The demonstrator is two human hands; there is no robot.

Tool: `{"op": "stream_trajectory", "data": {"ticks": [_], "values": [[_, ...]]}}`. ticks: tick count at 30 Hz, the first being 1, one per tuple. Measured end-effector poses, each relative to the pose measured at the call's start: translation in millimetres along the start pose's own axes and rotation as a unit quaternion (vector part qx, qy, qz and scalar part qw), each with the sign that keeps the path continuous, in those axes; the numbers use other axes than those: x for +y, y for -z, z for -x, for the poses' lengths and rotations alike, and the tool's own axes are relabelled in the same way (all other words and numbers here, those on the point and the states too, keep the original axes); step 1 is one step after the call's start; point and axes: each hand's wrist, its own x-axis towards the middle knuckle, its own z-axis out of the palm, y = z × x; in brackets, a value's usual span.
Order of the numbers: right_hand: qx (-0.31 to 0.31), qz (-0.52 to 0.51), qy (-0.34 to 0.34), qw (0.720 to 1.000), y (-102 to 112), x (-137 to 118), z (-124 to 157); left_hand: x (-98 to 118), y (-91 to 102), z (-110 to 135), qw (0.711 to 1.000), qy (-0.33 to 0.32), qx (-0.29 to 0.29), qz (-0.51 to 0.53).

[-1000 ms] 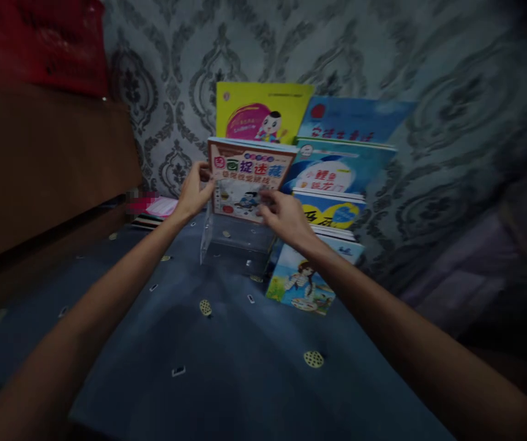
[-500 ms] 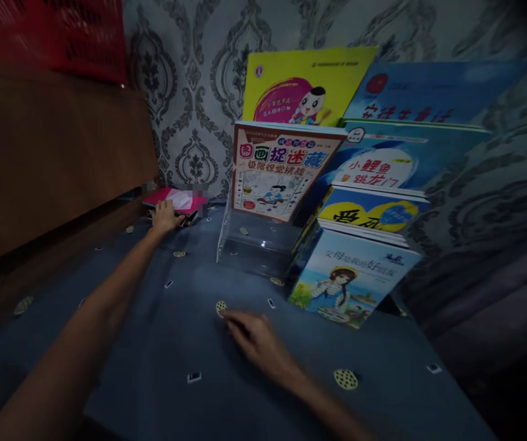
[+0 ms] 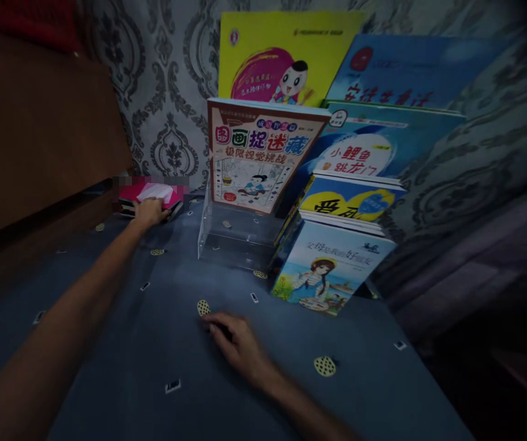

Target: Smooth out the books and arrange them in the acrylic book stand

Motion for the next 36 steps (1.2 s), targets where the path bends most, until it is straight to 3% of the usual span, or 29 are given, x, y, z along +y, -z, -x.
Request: {"op": "stream_trajectory", "data": {"ticks": [5, 9, 16, 20, 24, 28, 30, 33, 36], "values": [[0.006, 0.011, 0.012, 1.0, 0, 2, 1, 0, 12.9, 16, 0.999, -0.028, -0.003, -0.04], [0.003, 0.012, 0.016, 1.0, 2, 2, 1, -10, 22.3, 47, 0.995, -0.07, -0.015, -0.07], [0.0, 0.005, 0.025, 1.0, 0, 5, 0, -40, 22.7, 136, 0.982, -0.14, -0.063, -0.11], [0.005, 0.005, 0.027, 1.0, -2, 7, 0, -43, 29.5, 187, 0.97, -0.167, -0.101, -0.143], [0.046, 0.005, 0.06, 0.997, -2, 4, 0, -16, 52.2, 234, 0.958, -0.196, -0.118, -0.174], [0.146, 0.038, 0.139, 0.979, 1, -4, 3, 39, 63.7, 293, 0.932, -0.262, -0.15, -0.203], [0.166, 0.049, 0.174, 0.969, 5, -8, 5, 69, 60.6, 326, 0.929, -0.291, -0.121, -0.194], [0.144, 0.063, 0.206, 0.966, 10, -11, 10, 103, 55.4, 364, 0.917, -0.378, -0.032, -0.126], [0.081, 0.096, 0.202, 0.971, 9, -8, 13, 112, 56.6, 367, 0.9, -0.434, -0.025, -0.024]]}}
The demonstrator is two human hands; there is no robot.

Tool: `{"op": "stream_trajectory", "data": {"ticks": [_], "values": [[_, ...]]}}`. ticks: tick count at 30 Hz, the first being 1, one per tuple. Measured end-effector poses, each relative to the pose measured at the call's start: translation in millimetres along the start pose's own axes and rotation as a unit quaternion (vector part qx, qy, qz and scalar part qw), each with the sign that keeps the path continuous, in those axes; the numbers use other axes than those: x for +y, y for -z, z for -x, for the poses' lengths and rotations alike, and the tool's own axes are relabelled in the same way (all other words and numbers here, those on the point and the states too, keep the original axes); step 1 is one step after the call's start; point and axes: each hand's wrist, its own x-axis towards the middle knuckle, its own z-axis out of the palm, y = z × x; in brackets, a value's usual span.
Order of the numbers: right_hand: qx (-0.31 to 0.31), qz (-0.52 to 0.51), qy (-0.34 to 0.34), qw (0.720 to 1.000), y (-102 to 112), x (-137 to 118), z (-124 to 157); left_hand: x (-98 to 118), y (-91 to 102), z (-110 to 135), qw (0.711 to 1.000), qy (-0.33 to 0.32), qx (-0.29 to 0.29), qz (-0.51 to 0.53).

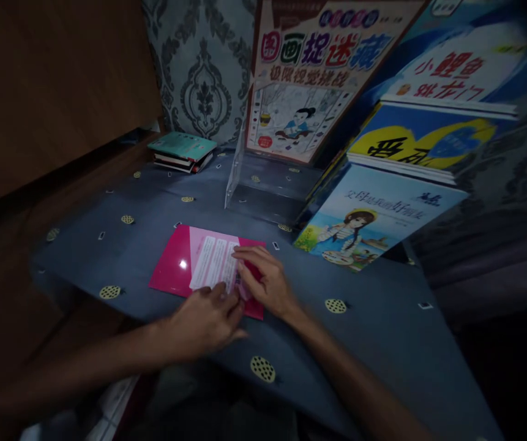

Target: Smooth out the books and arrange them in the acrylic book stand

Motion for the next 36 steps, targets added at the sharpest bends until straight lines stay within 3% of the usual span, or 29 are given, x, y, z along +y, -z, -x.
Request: {"op": "stream_trajectory", "data": {"ticks": [3, 6, 9, 12, 19, 26, 33, 36], "values": [[-0.078, 0.076, -0.014, 0.994, -7, 5, 6, -32, -0.4, -6, 0.996, 0.055, -0.032, 0.058], [-0.144, 0.159, -0.036, 0.976, -13, 9, 10, -74, -10.9, -5, 0.983, 0.176, -0.043, 0.039], [-0.16, 0.219, -0.072, 0.96, -12, 10, 9, -103, -25.5, 5, 0.961, 0.27, -0.036, 0.039], [-0.163, 0.252, -0.104, 0.948, -8, 13, 8, -112, -33.6, 14, 0.956, 0.285, -0.032, 0.057], [-0.171, 0.261, -0.112, 0.944, -6, 8, 12, -111, -37.3, 15, 0.96, 0.269, -0.019, 0.073], [-0.159, 0.257, -0.11, 0.947, 14, -7, 37, -108, -35.9, 18, 0.974, 0.207, 0.02, 0.092], [-0.134, 0.216, -0.1, 0.962, 26, 4, 54, -85, -22.5, 50, 0.988, 0.014, 0.013, 0.154], [-0.135, 0.206, -0.102, 0.964, 26, 6, 54, -83, -22.1, 59, 0.986, -0.011, -0.002, 0.167]]}}
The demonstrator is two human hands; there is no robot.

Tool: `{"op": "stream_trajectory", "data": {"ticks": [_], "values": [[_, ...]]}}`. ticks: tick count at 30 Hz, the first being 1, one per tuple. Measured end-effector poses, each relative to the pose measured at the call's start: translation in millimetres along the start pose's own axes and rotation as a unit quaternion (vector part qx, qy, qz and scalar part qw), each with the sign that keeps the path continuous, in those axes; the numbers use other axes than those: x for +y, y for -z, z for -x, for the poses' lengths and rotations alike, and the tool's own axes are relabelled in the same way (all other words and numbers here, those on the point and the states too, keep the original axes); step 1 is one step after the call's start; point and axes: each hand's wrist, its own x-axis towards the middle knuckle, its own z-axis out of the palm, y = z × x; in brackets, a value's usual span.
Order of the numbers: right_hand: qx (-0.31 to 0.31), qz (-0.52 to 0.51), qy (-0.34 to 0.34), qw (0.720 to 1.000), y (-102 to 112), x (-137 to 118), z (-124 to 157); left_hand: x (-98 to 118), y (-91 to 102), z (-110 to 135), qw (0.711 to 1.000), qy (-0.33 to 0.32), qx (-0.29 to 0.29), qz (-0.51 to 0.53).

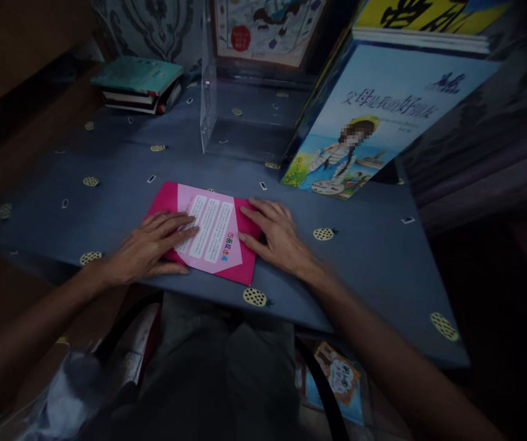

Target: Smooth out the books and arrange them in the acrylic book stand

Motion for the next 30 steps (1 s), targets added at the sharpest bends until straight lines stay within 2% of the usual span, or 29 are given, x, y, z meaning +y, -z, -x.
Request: {"op": "stream_trajectory", "data": {"ticks": [6, 13, 18, 22, 25, 28, 30], "values": [[-0.013, -0.016, -0.001, 1.0, 1, 3, -1, 0, 0.6, 0, 0.999, -0.038, 0.015, -0.021], [-0.013, -0.025, -0.008, 1.0, 6, 7, -2, 15, 5.8, 5, 0.998, -0.04, -0.008, -0.055], [-0.015, -0.062, -0.01, 0.998, 10, 16, -2, 39, 8.3, -9, 0.976, -0.141, 0.049, -0.161], [0.007, -0.102, -0.017, 0.995, 14, 19, -4, 62, 5.8, -24, 0.953, -0.165, 0.121, -0.224], [0.029, -0.172, -0.027, 0.984, 21, 19, -5, 72, 9.0, -30, 0.969, -0.117, 0.153, -0.158], [0.029, -0.283, -0.073, 0.956, 29, 21, -6, 73, 21.9, -35, 0.987, 0.008, 0.16, 0.012], [0.038, -0.345, -0.115, 0.931, 32, 25, -7, 69, 34.2, -39, 0.976, 0.09, 0.162, 0.116]]}}
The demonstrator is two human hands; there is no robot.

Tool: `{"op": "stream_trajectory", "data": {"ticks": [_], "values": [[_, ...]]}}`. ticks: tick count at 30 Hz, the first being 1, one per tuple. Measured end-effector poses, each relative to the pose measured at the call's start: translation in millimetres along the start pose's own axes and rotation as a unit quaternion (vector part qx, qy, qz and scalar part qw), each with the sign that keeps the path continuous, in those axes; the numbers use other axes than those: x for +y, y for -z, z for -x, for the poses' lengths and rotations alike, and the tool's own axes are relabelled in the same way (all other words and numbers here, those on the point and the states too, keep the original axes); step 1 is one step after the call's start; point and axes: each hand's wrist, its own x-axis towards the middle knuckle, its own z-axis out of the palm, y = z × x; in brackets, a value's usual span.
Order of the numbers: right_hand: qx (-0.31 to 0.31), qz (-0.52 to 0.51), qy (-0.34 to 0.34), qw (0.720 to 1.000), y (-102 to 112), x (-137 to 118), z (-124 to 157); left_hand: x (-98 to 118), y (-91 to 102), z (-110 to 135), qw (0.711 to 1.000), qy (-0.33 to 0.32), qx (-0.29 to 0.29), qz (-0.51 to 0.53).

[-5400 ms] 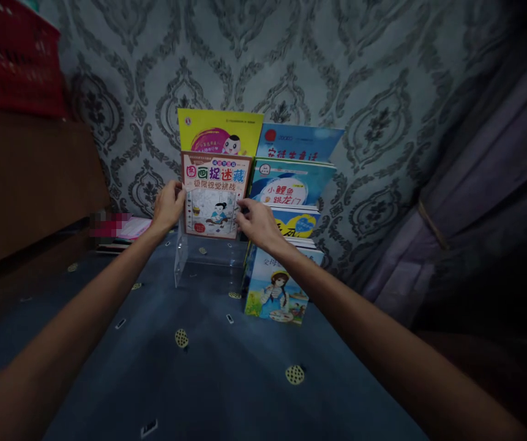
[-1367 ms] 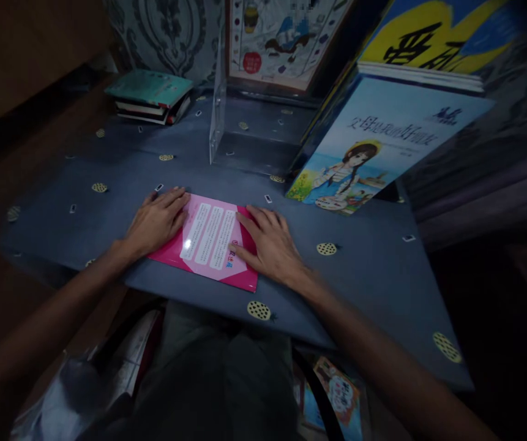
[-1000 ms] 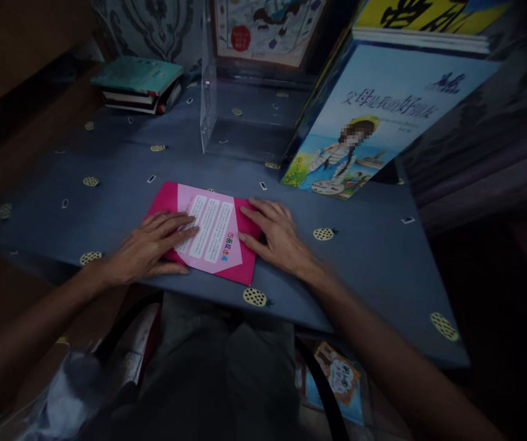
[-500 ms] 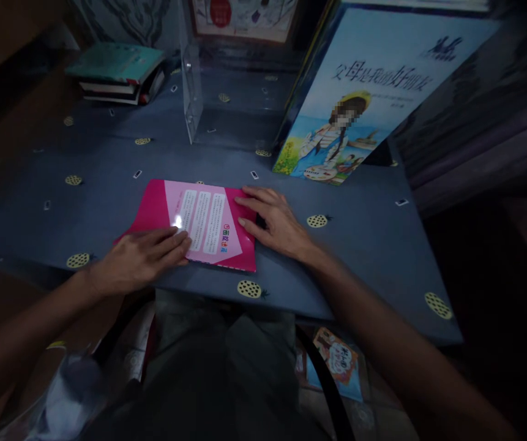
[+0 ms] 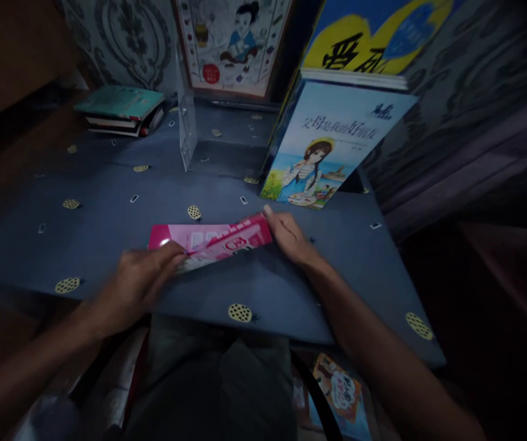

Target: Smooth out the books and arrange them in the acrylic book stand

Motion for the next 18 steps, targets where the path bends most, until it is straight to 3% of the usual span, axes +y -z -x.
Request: {"op": "stream_trajectory", "data": {"ticks": [5, 9, 13, 16, 18], "values": [[0.07, -0.11, -0.021, 0.991, 4, 11, -7, -10, 21.6, -28, 0.986, 0.144, -0.004, 0.085], [0.079, -0.219, -0.021, 0.972, 0, 16, -8, -19, 26.2, -45, 0.97, 0.178, -0.039, 0.162], [0.072, -0.263, -0.03, 0.962, -3, 14, -6, -25, 30.0, -58, 0.944, 0.223, -0.084, 0.229], [0.079, -0.338, -0.022, 0.938, -5, 8, -6, -21, 39.3, -66, 0.959, 0.201, -0.073, 0.184], [0.082, -0.405, -0.021, 0.91, -5, 0, -5, -9, 45.9, -66, 0.989, 0.117, -0.045, 0.077]]}}
